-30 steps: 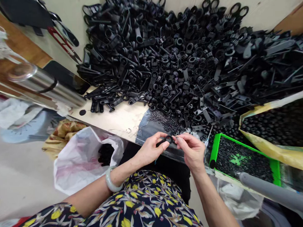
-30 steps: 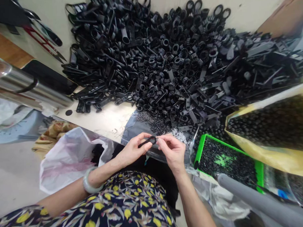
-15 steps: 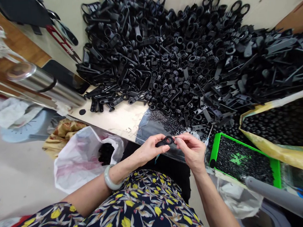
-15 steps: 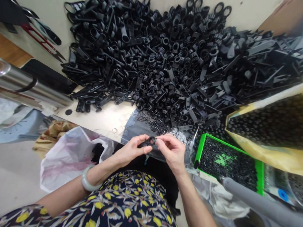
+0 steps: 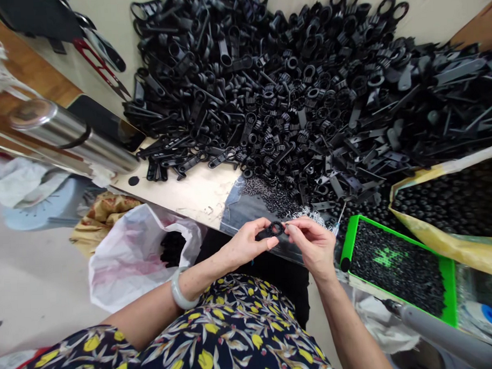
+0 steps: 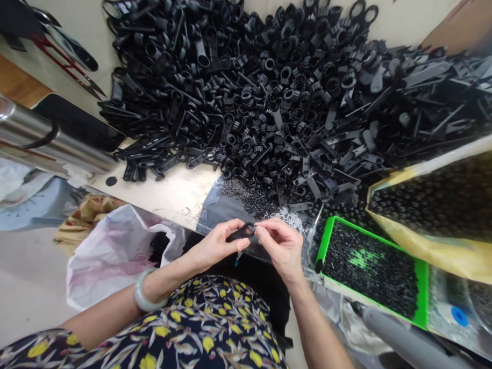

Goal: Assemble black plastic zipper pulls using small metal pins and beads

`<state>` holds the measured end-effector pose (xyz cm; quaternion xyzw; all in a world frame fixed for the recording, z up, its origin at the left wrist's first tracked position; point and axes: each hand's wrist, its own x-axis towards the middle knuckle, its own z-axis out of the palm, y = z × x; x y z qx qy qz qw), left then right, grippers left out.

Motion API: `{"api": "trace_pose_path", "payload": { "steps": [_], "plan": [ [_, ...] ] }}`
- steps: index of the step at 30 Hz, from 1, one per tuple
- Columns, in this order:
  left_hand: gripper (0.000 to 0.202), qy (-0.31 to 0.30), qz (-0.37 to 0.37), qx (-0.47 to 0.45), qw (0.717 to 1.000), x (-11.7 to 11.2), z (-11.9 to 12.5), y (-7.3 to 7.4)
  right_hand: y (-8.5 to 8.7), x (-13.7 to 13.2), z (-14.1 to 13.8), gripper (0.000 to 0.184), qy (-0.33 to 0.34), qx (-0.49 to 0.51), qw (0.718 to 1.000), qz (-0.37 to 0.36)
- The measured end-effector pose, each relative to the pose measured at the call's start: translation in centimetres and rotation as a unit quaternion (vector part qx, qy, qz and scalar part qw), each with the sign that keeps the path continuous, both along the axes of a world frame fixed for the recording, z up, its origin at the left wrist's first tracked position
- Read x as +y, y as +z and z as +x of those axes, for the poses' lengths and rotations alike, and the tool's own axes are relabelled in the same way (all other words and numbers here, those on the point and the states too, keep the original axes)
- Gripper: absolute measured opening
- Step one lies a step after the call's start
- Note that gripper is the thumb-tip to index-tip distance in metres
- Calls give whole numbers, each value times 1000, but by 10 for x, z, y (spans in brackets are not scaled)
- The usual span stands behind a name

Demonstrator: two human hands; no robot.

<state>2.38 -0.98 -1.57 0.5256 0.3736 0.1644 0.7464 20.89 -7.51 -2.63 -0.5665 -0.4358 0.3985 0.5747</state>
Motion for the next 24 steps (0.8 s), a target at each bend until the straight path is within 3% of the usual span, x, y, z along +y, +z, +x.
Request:
{"api": "trace_pose_path", "payload": {
  "steps": [8, 15, 19, 24],
  "plan": [
    [35, -39, 136, 46, 989, 2, -1, 7, 5, 0, 5, 7, 3, -41, 999, 13],
    [40, -82, 279, 153, 944, -9, -1, 3, 1, -2, 7, 10, 6, -71, 997, 4],
    [33, -103, 270, 145, 946, -6, -3, 2, -2, -2, 6, 10, 8, -61, 998, 5],
    [30, -105, 165, 86, 977, 1, -6, 4, 1, 0, 4, 12, -2, -71, 997, 12]
  ]
}}
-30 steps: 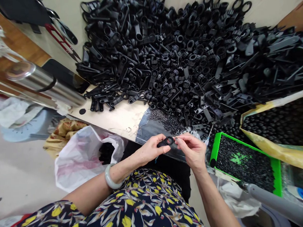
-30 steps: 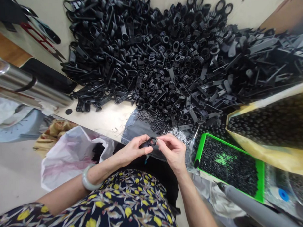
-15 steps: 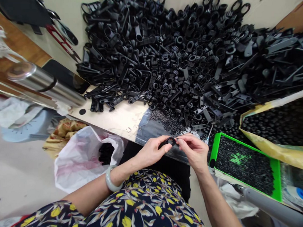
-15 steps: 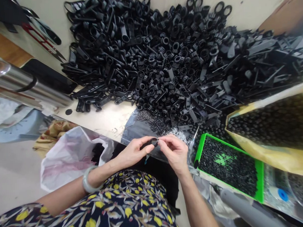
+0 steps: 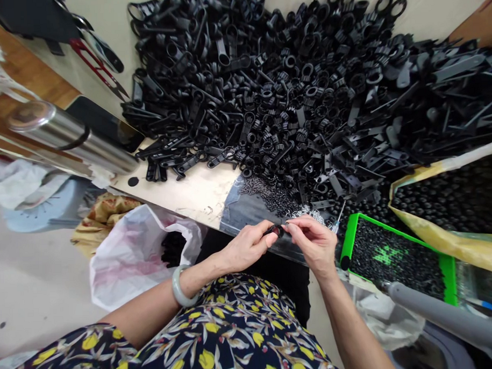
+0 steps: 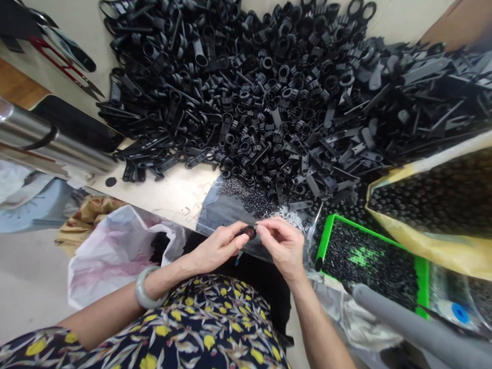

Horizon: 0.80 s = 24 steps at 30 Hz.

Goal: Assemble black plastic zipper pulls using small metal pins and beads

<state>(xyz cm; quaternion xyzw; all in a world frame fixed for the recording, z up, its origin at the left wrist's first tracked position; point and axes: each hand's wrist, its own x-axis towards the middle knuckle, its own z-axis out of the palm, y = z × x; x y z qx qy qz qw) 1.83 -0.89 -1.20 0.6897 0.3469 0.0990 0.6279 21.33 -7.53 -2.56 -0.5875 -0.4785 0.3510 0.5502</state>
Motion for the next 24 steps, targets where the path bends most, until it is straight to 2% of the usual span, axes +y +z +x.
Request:
{"api": "trace_pose_path", "payload": {
  "steps": [4, 7, 10, 14, 17, 24],
  "plan": [
    [39, 6, -103, -51, 993, 0, 0, -5, 0, -1, 1, 9, 0, -11, 1000, 7],
    [45, 15, -192, -100, 976, -2, 3, -8, -2, -3, 3, 8, 4, -29, 1000, 2],
    [53, 25, -251, -121, 960, -4, 6, -8, -2, -4, 5, 7, 2, -49, 999, 2],
    [52, 56, -291, -131, 946, -6, 6, -5, 0, -7, 6, 7, -13, -89, 996, 23],
    [49, 82, -314, -150, 934, -6, 5, -5, 3, -10, 5, 7, 3, -156, 987, 43],
    [50, 101, -325, -166, 926, -9, 4, -8, -2, -11, 1, 17, 67, -322, 938, 112]
  ]
}}
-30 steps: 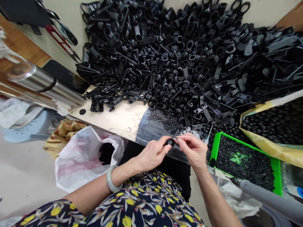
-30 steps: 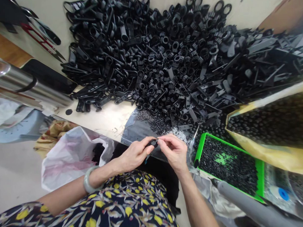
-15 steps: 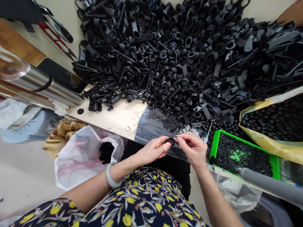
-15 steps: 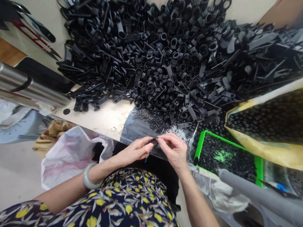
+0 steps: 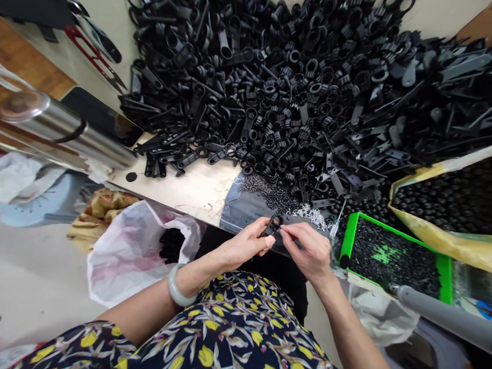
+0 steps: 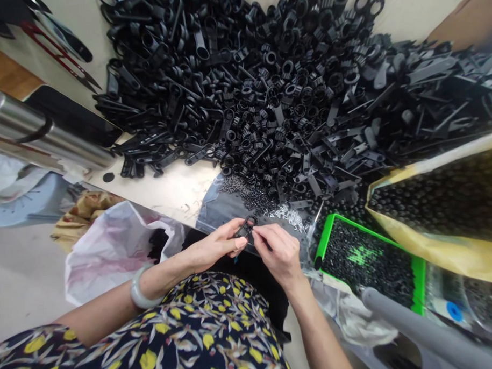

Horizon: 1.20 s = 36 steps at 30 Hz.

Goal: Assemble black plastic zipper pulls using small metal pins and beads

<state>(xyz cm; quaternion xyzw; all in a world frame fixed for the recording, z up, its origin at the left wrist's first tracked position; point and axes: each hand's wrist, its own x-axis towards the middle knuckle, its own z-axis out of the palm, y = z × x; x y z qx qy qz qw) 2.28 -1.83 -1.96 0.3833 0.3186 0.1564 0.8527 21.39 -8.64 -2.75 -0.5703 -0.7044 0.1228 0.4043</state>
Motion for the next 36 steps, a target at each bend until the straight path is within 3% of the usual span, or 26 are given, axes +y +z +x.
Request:
{"api": "trace_pose_path", "payload": {
  "steps": [6, 12, 22, 28, 36],
  "plan": [
    [51, 7, -20, 11, 1000, -1, 1, 3, -8, 1, 2, 22, 9, -107, 994, 33],
    [49, 4, -17, 17, 1000, -1, 2, 1, -8, -1, 6, 27, 33, -131, 990, 36],
    [38, -4, 29, 26, 999, -6, 2, -4, -8, -4, 6, 30, 67, -108, 992, 17],
    [40, -1, 129, 116, 985, -4, 2, -2, -6, -5, 2, 31, 90, -85, 992, 7],
    [41, -6, 186, 124, 975, -4, -4, -11, 6, -6, -9, 26, 52, 15, 997, -60]
  ]
}}
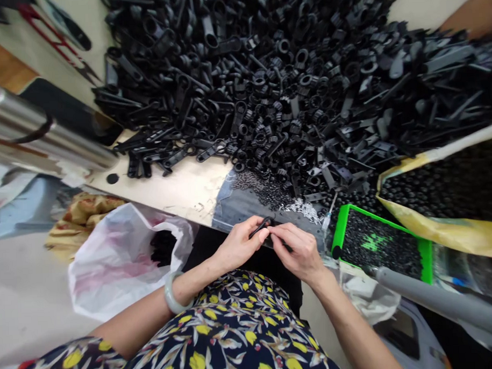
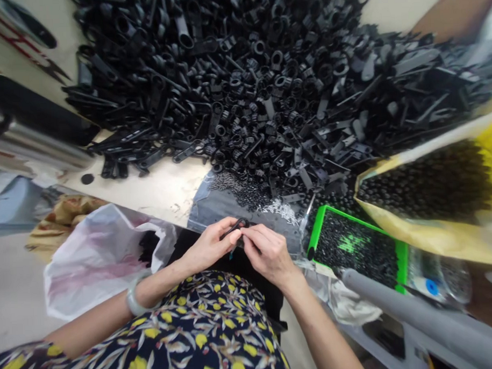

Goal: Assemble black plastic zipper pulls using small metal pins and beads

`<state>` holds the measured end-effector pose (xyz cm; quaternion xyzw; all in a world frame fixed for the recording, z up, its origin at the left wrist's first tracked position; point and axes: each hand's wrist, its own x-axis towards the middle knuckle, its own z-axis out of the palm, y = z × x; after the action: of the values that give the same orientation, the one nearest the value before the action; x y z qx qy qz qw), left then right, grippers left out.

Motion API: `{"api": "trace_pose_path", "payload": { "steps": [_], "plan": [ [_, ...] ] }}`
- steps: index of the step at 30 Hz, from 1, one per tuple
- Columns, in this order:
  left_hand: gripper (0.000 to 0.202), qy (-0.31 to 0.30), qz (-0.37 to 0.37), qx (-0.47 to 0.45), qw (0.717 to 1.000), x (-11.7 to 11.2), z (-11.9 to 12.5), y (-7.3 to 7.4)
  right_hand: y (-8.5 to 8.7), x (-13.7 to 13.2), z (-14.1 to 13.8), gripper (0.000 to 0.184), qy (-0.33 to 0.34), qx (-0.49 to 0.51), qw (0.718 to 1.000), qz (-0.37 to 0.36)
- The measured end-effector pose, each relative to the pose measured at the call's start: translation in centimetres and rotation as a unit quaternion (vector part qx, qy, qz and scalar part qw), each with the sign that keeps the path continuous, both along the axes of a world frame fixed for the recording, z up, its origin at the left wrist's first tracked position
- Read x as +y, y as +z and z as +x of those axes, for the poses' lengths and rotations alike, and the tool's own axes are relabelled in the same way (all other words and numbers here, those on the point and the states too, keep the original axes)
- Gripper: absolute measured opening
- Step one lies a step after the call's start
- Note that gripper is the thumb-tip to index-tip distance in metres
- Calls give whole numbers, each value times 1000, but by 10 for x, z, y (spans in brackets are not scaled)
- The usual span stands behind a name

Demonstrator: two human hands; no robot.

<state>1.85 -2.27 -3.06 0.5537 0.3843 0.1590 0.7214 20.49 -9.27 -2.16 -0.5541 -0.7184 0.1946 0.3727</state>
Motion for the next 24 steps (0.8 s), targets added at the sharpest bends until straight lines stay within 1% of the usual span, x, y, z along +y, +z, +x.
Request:
{"api": "trace_pose_path", "payload": {
  "steps": [4, 8, 10, 12, 13, 14, 15, 16, 17, 18, 19, 20, 21, 22, 24],
  "plan": [
    [45, 10, -8, -12, 1000, -1, -1, -5, 3, -1, -3, 25, -16, 27, 999, -24],
    [47, 18, -23, -22, 999, -1, -1, -8, 1, 0, -7, 25, -19, 1, 1000, -5],
    [47, 19, -15, -18, 1000, -1, -1, -8, 4, 1, -8, 26, -14, 5, 1000, -11],
    [48, 26, -5, -12, 1000, 0, -1, -7, 10, 0, -2, 25, -19, 33, 999, -24],
    [48, 32, -4, -9, 999, 1, -1, -6, 14, -2, 5, 25, -39, 39, 998, -27],
    [49, 37, -5, -8, 999, 2, -1, -4, 18, -4, 15, 23, -80, 28, 996, -27],
    [49, 42, -6, -7, 999, 3, -1, -2, 21, -5, 26, 22, -140, -8, 990, -26],
    [50, 44, -8, -6, 999, 4, -2, -1, 24, -7, 39, 21, -215, -65, 974, -28],
    [50, 45, -9, -5, 999, 6, -3, 0, 25, -8, 52, 22, -294, -142, 944, -37],
    [51, 46, -10, -6, 999, 7, -4, 1, 25, -7, 65, 24, -358, -220, 906, -57],
    [51, 46, -10, -6, 999, 7, -5, 1, 24, -6, 75, 26, -402, -284, 867, -79],
    [52, 47, -11, -6, 999, 8, -6, 1, 21, -3, 83, 27, -425, -333, 835, -105],
    [52, 48, -11, -6, 999, 9, -7, 1, 18, 2, 89, 28, -434, -366, 813, -128],
    [52, 48, -11, -5, 999, 9, -8, 1, 16, 7, 93, 28, -433, -386, 801, -149],
    [52, 53, -13, -6, 999, 9, -9, 2, 13, 18, 96, 27, -420, -407, 791, -179]
  ]
}}
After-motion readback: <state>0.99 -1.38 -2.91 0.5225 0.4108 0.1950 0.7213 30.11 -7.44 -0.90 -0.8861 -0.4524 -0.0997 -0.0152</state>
